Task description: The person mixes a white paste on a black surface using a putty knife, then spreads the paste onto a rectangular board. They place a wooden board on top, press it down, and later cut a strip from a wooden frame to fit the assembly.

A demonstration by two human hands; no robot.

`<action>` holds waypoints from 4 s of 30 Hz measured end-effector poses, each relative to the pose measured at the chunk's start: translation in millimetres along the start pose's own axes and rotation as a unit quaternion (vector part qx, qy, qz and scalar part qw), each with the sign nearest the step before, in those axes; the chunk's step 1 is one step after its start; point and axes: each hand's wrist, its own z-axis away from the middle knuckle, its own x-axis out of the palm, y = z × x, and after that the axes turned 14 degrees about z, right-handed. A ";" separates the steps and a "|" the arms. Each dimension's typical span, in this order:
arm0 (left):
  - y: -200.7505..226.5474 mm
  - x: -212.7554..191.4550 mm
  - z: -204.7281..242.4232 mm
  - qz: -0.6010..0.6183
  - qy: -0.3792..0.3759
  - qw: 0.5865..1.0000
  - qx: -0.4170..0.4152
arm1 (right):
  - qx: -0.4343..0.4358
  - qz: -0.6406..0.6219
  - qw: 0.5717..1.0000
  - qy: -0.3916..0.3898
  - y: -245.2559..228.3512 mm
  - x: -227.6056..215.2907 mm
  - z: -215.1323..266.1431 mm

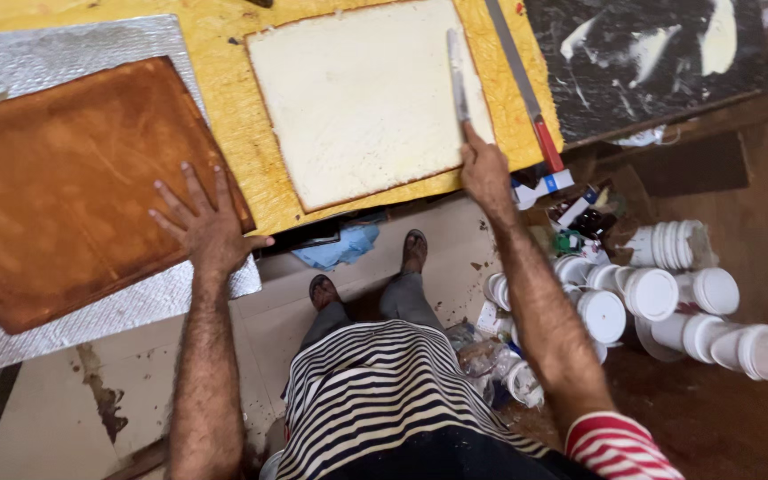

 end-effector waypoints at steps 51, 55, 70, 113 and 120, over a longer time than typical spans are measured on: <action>-6.3 0.6 0.8 0.007 0.007 1.000 0.016 | 0.046 0.056 0.997 0.022 20.4 -14.3 160.1; -6.6 2.9 4.5 0.006 0.004 1.000 0.012 | 0.091 -0.026 0.985 -0.141 -35.3 -12.5 217.5; -12.8 6.5 0.4 0.012 -0.003 1.000 0.017 | 0.007 0.129 0.984 0.125 61.3 -13.5 118.8; -3.4 -0.8 1.0 -0.001 0.001 1.000 0.001 | -0.074 0.101 0.978 -0.164 -78.2 -14.4 138.5; -7.3 5.2 -0.6 -0.008 -0.003 1.000 -0.015 | -0.116 0.070 0.932 -0.335 -99.3 -42.0 188.5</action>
